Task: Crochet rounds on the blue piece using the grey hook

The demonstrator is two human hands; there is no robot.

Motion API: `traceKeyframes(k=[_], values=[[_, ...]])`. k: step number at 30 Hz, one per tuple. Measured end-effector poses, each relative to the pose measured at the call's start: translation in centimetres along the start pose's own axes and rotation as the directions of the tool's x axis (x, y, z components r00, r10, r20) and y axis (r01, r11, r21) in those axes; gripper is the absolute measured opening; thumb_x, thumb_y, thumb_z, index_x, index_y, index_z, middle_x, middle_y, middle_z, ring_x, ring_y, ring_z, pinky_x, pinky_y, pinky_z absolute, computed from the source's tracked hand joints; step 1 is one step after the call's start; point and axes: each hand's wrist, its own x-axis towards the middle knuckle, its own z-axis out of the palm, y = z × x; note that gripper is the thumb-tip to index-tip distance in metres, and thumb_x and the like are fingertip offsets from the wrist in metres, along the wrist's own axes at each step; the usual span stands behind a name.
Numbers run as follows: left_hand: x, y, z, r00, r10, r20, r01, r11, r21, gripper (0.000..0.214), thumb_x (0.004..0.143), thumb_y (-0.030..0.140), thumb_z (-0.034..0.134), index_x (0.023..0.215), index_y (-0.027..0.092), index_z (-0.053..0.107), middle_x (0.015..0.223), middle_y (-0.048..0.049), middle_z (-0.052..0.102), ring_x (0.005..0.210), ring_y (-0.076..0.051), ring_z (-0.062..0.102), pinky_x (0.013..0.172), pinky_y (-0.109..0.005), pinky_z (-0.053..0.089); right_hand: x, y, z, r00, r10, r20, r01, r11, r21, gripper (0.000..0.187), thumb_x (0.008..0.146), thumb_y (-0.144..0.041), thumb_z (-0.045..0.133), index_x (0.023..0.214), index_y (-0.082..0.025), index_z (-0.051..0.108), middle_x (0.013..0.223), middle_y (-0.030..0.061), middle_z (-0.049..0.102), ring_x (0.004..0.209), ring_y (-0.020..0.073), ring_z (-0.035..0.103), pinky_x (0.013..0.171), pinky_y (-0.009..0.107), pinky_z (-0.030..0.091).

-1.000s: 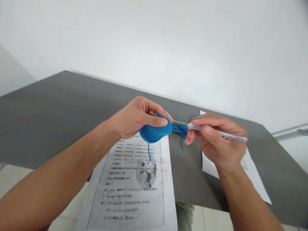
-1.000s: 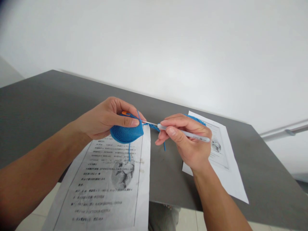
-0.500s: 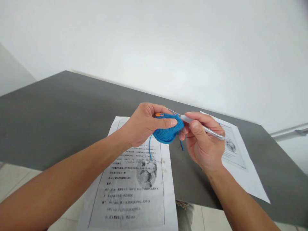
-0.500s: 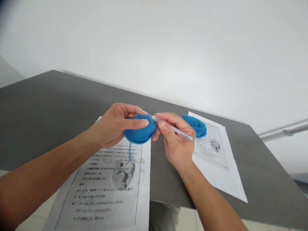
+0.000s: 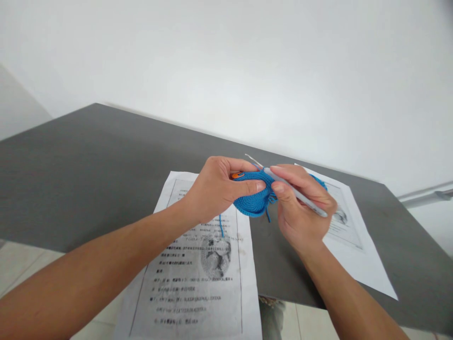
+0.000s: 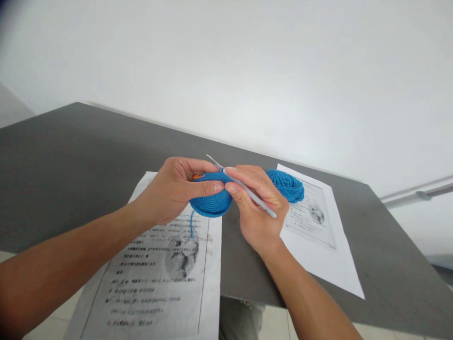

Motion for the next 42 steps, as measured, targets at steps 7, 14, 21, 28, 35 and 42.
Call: traceKeyframes(k=[7, 14, 21, 28, 35, 42], values=[[-0.3, 0.6, 0.3, 0.997, 0.035, -0.073, -0.022, 0.985, 0.172, 0.050, 0.070, 0.019, 0.095, 0.119, 0.017, 0.086, 0.117, -0.0083, 0.085, 0.110, -0.030, 0.078, 0.097, -0.038, 0.062, 0.1, 0.4, -0.2, 0.997, -0.065, 0.035, 0.065, 0.998, -0.018, 0.034, 0.088, -0.015, 0.085, 0.112, -0.039, 0.085, 0.100, 0.0003, 0.083, 0.092, 0.0210, 0.076, 0.074, 0.035, 0.063], [-0.4, 1.4, -0.1, 0.989, 0.146, -0.010, -0.131, 0.918, 0.375, 0.024, 0.077, 0.021, 0.088, 0.101, 0.017, 0.088, 0.134, -0.0095, 0.081, 0.126, -0.033, 0.073, 0.111, -0.044, 0.056, 0.1, -0.3, -0.5, 0.997, -0.069, 0.042, 0.071, 0.996, -0.046, 0.039, 0.087, -0.011, 0.086, 0.113, -0.039, 0.085, 0.103, -0.0005, 0.083, 0.093, 0.0193, 0.078, 0.074, 0.033, 0.064], [-0.1, 1.5, -0.7, 0.958, 0.280, -0.056, -0.207, 0.816, 0.539, 0.057, 0.073, 0.030, 0.089, 0.127, 0.014, 0.081, 0.132, -0.0138, 0.079, 0.124, -0.035, 0.071, 0.104, -0.054, 0.057, -0.1, -0.7, -0.5, 0.999, -0.023, 0.032, 0.024, 0.999, -0.027, 0.038, 0.086, -0.011, 0.087, 0.111, -0.040, 0.085, 0.102, -0.0002, 0.083, 0.094, 0.0192, 0.078, 0.074, 0.033, 0.064], [0.4, 0.9, -1.2, 0.936, 0.336, -0.107, -0.298, 0.916, 0.268, 0.097, 0.067, 0.024, 0.095, 0.157, 0.021, 0.059, 0.125, -0.0106, 0.079, 0.106, -0.026, 0.075, 0.084, -0.037, 0.063, -0.1, -0.5, -0.3, 1.000, -0.018, -0.001, 0.018, 0.999, 0.050, 0.036, 0.086, -0.011, 0.086, 0.109, -0.039, 0.086, 0.101, -0.0001, 0.083, 0.092, 0.0193, 0.077, 0.074, 0.033, 0.062], [-0.4, 0.2, 0.6, 0.982, 0.184, -0.031, -0.184, 0.983, 0.008, 0.120, 0.067, 0.008, 0.090, 0.172, 0.022, 0.034, 0.085, 0.0010, 0.078, 0.072, -0.015, 0.067, 0.065, -0.027, 0.052, 0.0, -0.4, -0.2, 0.999, -0.037, -0.015, 0.037, 0.999, 0.025, 0.035, 0.087, -0.012, 0.086, 0.110, -0.039, 0.086, 0.100, -0.0004, 0.084, 0.090, 0.0190, 0.078, 0.072, 0.032, 0.063], [-0.5, 0.2, 0.8, 0.984, 0.165, -0.071, -0.159, 0.984, 0.082, 0.111, 0.071, 0.011, 0.089, 0.170, 0.016, 0.038, 0.078, 0.0022, 0.074, 0.062, -0.010, 0.053, 0.058, -0.024, 0.044, -0.1, -0.3, -0.2, 0.999, -0.053, 0.010, 0.053, 0.999, -0.003, 0.037, 0.086, -0.010, 0.086, 0.110, -0.037, 0.086, 0.100, 0.0007, 0.084, 0.090, 0.0197, 0.078, 0.071, 0.033, 0.064]])
